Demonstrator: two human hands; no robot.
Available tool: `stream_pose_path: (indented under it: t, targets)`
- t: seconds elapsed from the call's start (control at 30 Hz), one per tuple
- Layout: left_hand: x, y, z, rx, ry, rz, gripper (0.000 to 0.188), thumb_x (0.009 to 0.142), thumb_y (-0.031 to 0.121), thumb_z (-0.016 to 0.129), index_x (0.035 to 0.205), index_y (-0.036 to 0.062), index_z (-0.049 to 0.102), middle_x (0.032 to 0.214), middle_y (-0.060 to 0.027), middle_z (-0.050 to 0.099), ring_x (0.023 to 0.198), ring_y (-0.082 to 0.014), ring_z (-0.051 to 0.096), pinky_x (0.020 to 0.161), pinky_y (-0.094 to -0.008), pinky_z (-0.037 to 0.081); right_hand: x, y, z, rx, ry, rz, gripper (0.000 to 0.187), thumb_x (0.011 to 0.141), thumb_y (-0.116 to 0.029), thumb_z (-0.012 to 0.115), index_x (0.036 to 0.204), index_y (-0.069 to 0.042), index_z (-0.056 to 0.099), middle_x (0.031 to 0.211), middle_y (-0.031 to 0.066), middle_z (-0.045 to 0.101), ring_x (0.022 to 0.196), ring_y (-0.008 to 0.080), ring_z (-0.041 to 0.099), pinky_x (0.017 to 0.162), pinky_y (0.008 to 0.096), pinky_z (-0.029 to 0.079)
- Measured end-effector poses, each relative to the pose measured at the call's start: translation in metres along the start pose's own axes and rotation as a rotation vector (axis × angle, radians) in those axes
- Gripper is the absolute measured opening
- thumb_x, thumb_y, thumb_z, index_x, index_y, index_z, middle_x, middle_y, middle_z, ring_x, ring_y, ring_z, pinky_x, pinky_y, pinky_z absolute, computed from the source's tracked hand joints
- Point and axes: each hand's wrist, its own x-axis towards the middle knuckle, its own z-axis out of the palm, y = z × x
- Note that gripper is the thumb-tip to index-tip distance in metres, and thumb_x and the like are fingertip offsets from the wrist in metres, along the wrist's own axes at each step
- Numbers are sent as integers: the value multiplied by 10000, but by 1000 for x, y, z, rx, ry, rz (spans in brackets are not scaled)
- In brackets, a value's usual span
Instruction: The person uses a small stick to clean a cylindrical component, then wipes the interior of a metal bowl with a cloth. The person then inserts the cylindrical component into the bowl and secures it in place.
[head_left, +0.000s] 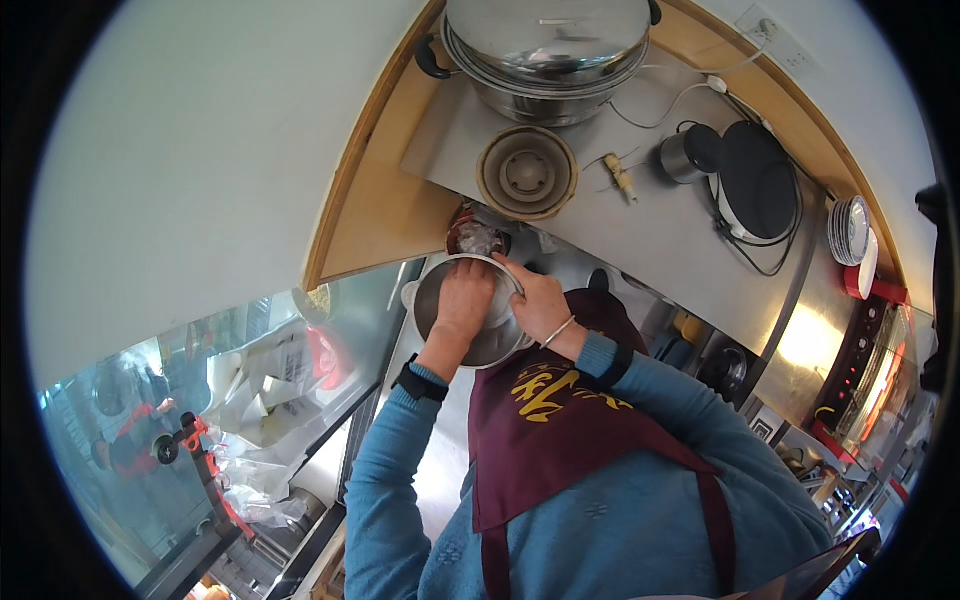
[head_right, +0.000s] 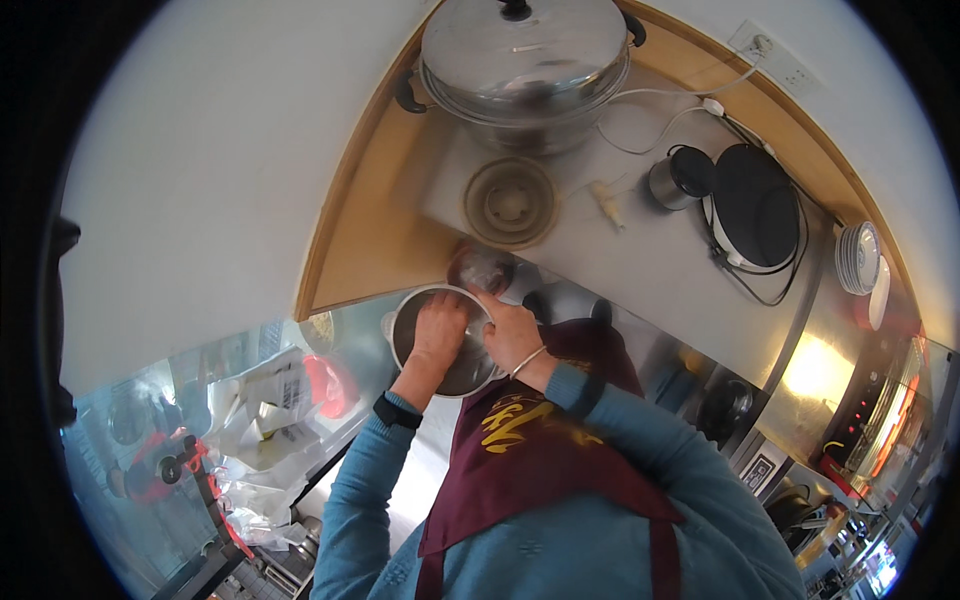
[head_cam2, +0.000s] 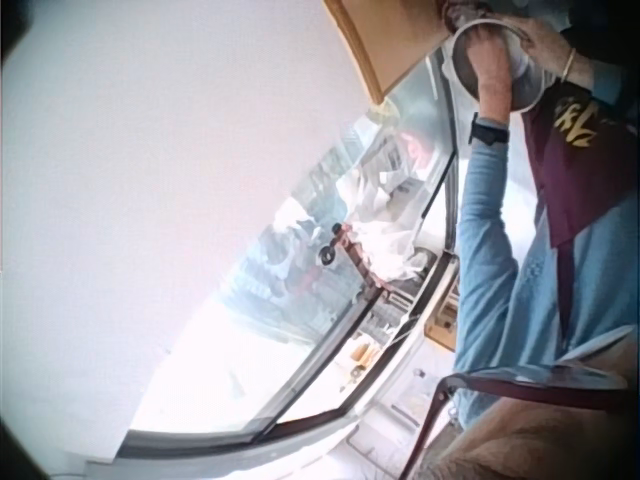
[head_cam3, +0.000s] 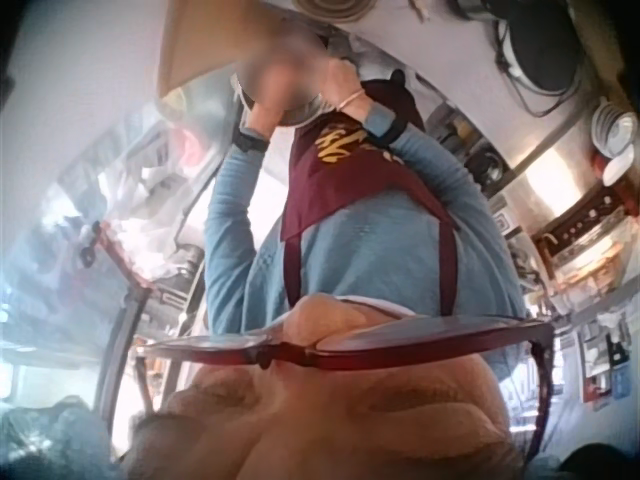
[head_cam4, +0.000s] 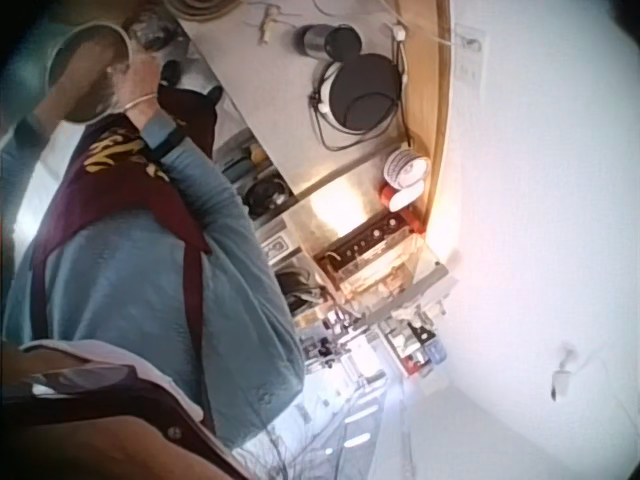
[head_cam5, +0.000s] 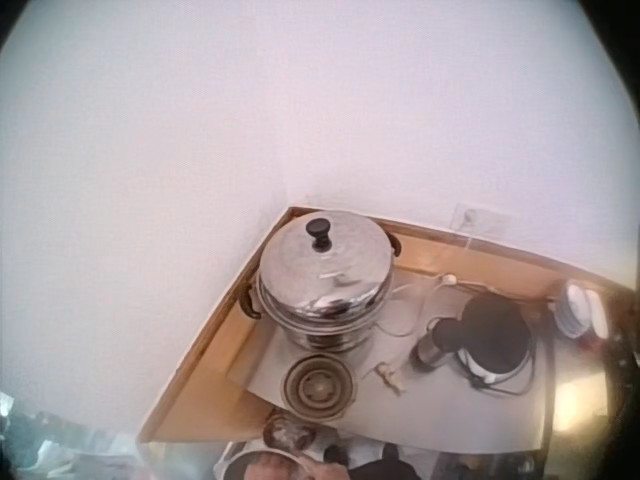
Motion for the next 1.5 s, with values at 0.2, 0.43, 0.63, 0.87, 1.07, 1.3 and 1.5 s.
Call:
stream_pose_path:
  t: [0.2,0.43,0.63,0.87,1.07,1.3,1.5]
  targets:
    - [4,16,10,-17,-59,-346,124,806,70,627,910,27,678,972,-140,659,907,-319,689,707,-412,591,-4,1,-9,77,128,11,592,763,10,507,1322,-154,616,876,259,653,721,415,633,667,450,510]
    - [-12,53,18,-513,-192,-576,131,822,119,642,869,31,726,834,-224,680,815,-430,673,750,-491,541,-3,6,-25,123,247,34,528,763,3,524,1258,-133,650,939,255,652,808,422,642,716,467,518]
    - [10,91,9,-674,134,-534,139,847,77,593,900,20,708,902,-229,674,828,-432,657,736,-493,531,-8,12,-38,96,195,83,534,760,11,529,1264,-122,641,1000,251,662,874,436,638,787,489,523]
    - [46,92,5,-315,100,-141,179,788,27,607,955,8,669,960,-164,642,921,-350,634,787,-429,554,-16,14,-52,84,346,-36,509,765,-15,539,1250,-116,653,875,246,643,738,418,629,685,443,519]
    - [21,104,8,-383,-332,-1,121,806,35,610,883,18,702,976,-196,674,888,-359,696,746,-449,577,-30,30,-72,70,412,37,492,761,7,516,1217,-91,673,695,232,584,520,299,574,550,354,475]
    - [40,75,-9,-118,1,-20,135,791,59,614,907,44,682,975,-139,644,945,-302,672,742,-382,590,-32,35,-91,50,378,57,477,758,4,522,1202,-83,675,725,232,605,529,307,584,565,361,480]
    - [62,89,7,-53,-88,-64,126,799,60,612,913,59,665,996,-151,637,946,-327,668,742,-413,581,-36,34,-91,75,348,95,486,758,15,513,1210,-70,669,795,231,641,567,281,598,600,330,495]
